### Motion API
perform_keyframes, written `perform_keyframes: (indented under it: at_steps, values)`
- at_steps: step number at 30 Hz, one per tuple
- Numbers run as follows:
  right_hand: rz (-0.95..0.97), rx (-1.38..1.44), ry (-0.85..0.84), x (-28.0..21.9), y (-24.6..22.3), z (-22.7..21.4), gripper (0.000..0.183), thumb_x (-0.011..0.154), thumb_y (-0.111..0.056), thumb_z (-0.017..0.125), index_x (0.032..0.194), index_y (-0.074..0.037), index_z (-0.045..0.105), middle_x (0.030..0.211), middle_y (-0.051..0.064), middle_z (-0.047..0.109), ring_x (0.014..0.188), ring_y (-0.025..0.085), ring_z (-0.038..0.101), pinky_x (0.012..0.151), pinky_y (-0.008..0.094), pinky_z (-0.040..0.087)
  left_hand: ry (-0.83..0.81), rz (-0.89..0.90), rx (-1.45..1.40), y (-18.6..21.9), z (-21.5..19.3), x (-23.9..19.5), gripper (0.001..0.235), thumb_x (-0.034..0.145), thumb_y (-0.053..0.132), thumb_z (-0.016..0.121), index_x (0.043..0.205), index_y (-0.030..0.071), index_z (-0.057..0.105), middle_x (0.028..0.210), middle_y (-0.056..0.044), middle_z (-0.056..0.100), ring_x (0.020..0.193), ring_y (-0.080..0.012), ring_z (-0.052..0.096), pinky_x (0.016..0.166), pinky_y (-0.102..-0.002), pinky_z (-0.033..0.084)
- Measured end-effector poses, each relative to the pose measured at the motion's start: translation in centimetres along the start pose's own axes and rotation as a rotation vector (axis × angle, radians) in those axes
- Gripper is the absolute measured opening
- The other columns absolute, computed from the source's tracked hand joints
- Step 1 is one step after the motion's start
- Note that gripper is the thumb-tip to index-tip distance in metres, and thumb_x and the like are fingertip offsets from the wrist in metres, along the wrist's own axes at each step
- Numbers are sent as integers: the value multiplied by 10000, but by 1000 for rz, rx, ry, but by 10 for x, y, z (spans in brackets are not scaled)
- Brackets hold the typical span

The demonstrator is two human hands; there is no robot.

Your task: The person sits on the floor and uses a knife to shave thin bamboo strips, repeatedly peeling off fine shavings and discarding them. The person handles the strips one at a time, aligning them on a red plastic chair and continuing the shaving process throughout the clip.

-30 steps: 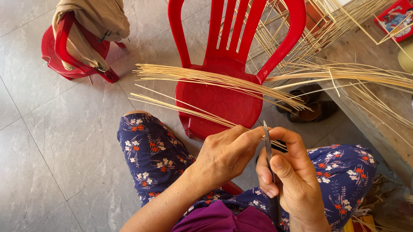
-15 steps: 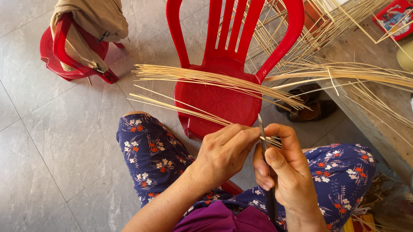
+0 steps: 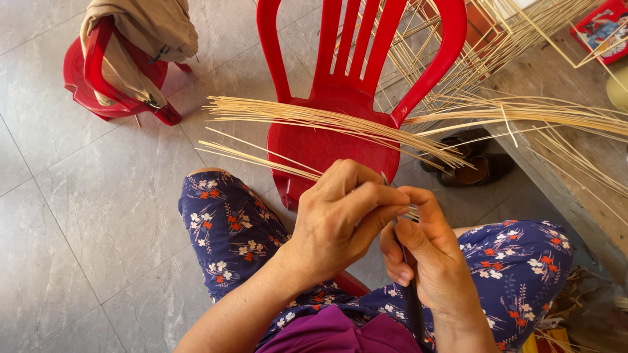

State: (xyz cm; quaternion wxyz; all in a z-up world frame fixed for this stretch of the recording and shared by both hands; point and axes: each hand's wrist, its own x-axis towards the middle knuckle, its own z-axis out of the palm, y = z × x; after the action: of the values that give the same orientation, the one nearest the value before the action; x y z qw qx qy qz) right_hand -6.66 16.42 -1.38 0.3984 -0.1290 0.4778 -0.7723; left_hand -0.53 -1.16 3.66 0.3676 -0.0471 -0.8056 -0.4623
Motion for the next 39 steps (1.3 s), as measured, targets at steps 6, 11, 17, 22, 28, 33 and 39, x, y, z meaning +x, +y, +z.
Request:
perform_keyframes:
  at_steps: [6,11,17,22,28,33,39]
  values:
    - [282,-103,6,33,58,-28,287,1017,-248,544,1285,-169,477,672,3,496,460,57,395,404,199,322,107,-103,-104,-3,-16,12,110,962,80,798,1013,72,701,967,-30,645,802,-110,594,661,-246,472]
    - [500,-139,71,49,105,-53,259,1018,-256,539,1258,-169,495,672,3,498,474,64,407,406,207,320,193,-172,-48,-19,-24,30,122,997,104,785,1077,68,701,998,-17,662,795,-86,602,655,-224,478]
    - [437,-142,85,47,93,-61,280,1009,-262,544,1269,-168,505,679,8,506,464,70,407,403,211,326,30,-156,-14,-41,-17,21,437,937,171,771,1341,68,640,1147,-97,650,948,-195,652,803,-303,560]
    - [400,-202,53,51,77,-49,291,1008,-279,543,1273,-163,512,679,9,511,458,70,404,396,211,321,-47,-165,-15,-55,-12,16,155,1089,220,633,1176,105,689,1036,-66,703,960,-225,710,843,-345,571]
    - [418,-152,10,51,84,-46,288,1022,-302,564,1254,-147,496,678,9,504,474,63,402,404,205,320,-146,-175,-106,-57,-6,22,252,1105,276,532,1047,50,627,901,-95,654,822,-237,674,728,-358,537]
    - [532,-216,43,53,103,-65,291,1002,-283,564,1265,-173,505,669,-4,500,475,59,405,395,212,312,20,-177,-194,-58,-10,32,395,1152,366,466,928,61,580,762,-29,598,678,-114,600,626,-281,507]
    - [752,-352,72,60,156,-109,266,1006,-247,552,1262,-189,511,658,4,500,458,61,380,383,220,279,124,-132,-140,-61,-49,43,477,1201,403,428,879,69,542,712,19,569,609,-38,487,552,-211,399]
